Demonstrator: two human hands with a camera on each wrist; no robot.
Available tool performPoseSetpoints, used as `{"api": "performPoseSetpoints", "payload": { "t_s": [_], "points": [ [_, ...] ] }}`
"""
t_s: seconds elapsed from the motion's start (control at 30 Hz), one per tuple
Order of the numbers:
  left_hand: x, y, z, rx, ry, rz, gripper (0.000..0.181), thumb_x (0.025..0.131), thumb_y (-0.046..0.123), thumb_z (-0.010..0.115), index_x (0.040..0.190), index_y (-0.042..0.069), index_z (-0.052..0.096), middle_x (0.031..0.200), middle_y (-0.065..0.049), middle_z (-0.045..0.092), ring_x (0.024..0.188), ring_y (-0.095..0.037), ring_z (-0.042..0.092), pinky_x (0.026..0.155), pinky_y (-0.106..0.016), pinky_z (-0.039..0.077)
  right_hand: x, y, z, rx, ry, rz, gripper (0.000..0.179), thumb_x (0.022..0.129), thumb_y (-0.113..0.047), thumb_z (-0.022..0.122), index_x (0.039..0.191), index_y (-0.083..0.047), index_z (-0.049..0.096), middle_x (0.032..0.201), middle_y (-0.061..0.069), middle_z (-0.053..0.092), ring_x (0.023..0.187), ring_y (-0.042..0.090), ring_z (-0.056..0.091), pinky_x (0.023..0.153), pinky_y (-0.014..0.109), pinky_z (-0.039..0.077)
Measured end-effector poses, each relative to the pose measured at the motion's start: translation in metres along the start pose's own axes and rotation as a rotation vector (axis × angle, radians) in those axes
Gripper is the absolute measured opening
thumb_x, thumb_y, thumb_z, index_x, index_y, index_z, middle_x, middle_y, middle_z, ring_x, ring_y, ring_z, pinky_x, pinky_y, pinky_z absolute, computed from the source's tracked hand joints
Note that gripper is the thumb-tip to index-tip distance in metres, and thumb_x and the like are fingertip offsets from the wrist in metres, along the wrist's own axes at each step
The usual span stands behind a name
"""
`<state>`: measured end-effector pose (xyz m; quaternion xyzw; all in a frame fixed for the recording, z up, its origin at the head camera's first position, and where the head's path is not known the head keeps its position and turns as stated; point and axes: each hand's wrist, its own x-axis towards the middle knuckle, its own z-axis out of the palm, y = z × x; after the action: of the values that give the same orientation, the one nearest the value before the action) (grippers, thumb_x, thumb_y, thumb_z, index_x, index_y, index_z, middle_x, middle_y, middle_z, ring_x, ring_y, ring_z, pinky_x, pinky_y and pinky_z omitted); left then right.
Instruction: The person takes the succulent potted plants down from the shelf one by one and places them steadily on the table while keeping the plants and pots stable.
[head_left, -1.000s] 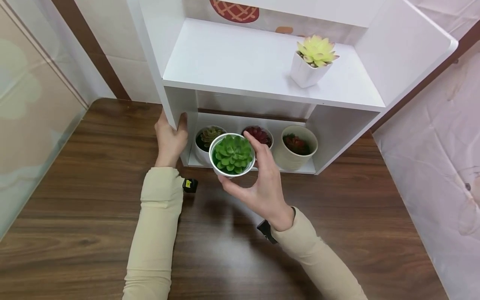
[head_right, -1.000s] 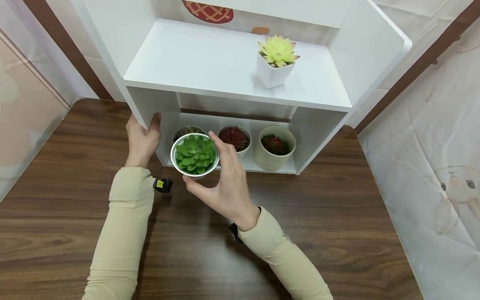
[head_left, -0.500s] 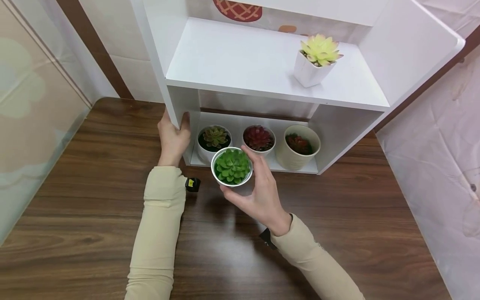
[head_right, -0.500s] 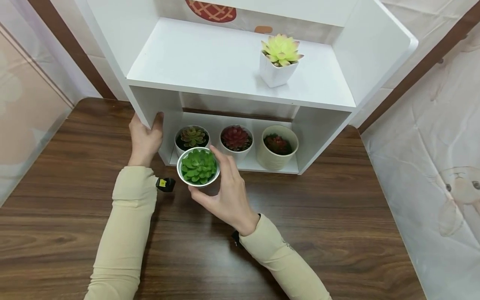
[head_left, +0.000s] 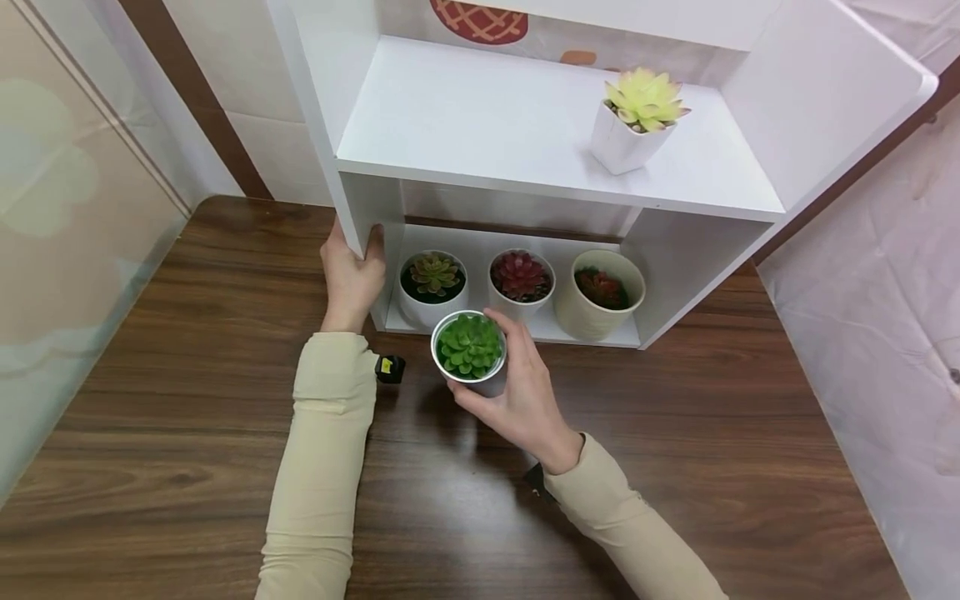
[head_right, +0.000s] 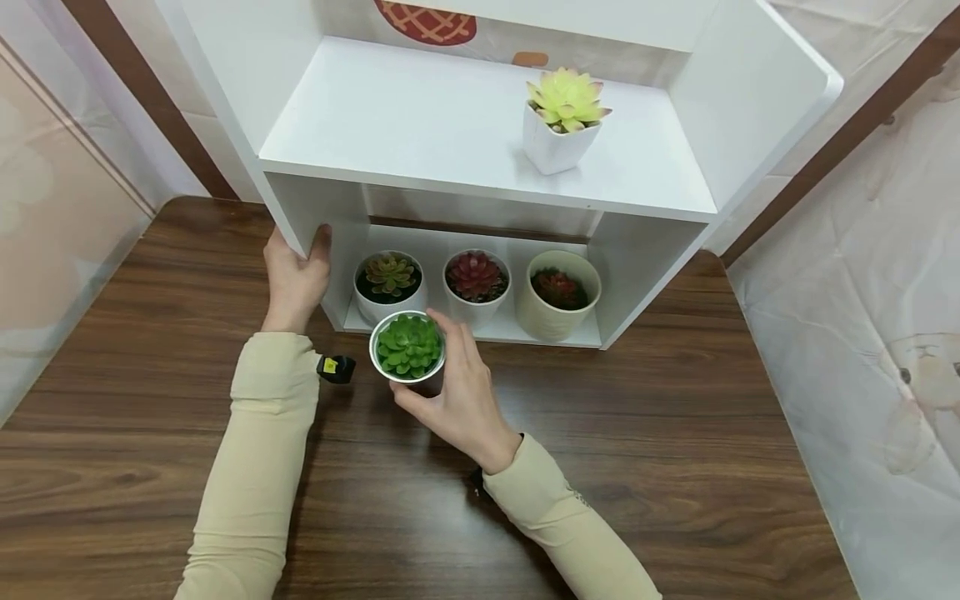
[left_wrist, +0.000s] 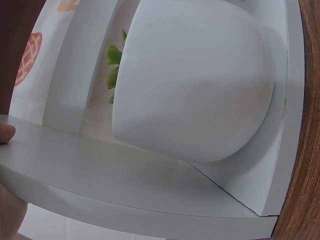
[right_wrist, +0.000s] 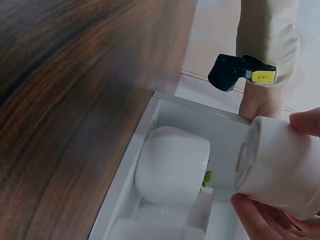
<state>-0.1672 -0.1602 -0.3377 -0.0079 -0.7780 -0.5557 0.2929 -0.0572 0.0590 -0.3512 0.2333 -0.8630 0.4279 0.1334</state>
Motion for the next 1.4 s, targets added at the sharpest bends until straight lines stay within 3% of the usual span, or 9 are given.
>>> {"api": "performPoseSetpoints", "payload": {
  "t_s": [0.63,1.4],
  "points": [
    [0.0,-0.002,0.008,-0.023,-0.009,0.002,0.033,0.093,0.003,0.053,0.125,-0.007,0.053,0.123,-0.025,0.061,0.118,-0.035,0.057,0.101,-0.049,0.045,-0.009,0.016,0.009,-0.07,-0.108,0.033,0.084,0.071,-0.02,0.083,0.139,-0.004,0.036,0.133,0.013,0.049,0.119,0.025,0.053,0.096,0.043,0.049],
    [0.0,0.001,0.0,-0.016,-0.002,-0.03,0.035,0.092,0.003,0.054,0.126,-0.007,0.052,0.123,-0.026,0.06,0.117,-0.036,0.057,0.101,-0.049,0.045,-0.013,0.026,0.024,-0.166,-0.323,0.058,0.083,0.073,-0.017,0.083,0.139,0.0,0.035,0.129,0.017,0.052,0.115,0.027,0.057,0.094,0.041,0.05]
  ]
}}
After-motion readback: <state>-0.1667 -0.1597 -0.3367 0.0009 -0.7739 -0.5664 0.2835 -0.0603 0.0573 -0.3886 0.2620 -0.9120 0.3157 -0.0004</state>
